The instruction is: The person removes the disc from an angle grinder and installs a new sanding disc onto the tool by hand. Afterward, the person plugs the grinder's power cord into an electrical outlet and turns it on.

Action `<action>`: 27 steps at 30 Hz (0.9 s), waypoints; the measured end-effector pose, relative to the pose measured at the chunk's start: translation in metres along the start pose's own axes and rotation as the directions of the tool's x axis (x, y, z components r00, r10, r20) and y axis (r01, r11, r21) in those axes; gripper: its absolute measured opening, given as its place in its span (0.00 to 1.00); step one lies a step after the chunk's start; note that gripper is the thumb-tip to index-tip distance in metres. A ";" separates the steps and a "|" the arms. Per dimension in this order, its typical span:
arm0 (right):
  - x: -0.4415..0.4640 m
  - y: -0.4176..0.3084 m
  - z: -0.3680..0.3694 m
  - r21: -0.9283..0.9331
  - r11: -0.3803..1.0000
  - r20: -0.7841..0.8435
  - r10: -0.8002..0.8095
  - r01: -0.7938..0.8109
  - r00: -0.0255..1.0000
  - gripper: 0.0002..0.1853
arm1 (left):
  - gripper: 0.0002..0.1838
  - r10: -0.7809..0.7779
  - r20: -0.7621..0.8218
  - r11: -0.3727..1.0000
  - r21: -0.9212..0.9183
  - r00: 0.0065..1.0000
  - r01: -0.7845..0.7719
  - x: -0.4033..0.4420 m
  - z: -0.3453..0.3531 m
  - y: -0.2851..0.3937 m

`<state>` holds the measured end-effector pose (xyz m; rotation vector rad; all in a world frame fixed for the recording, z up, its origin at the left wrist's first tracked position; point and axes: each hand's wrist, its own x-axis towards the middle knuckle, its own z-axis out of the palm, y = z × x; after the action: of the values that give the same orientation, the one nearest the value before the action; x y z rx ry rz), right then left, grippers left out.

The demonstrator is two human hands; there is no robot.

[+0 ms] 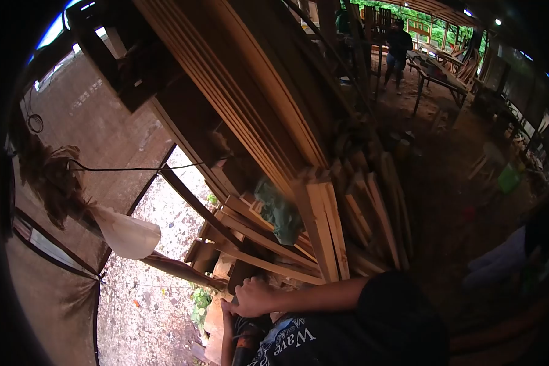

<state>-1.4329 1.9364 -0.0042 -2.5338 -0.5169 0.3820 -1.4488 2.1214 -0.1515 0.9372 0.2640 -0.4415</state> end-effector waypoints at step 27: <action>0.024 0.020 -0.034 0.292 0.641 0.078 -0.755 0.710 0.651 0.33 | 0.32 -0.155 0.416 0.985 -0.006 0.896 0.173 -0.058 0.010 0.004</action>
<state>-1.3933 1.9158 0.0091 -1.8368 -1.4294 0.3415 -1.4974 2.1296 -0.1201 0.7589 -0.0374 -0.7764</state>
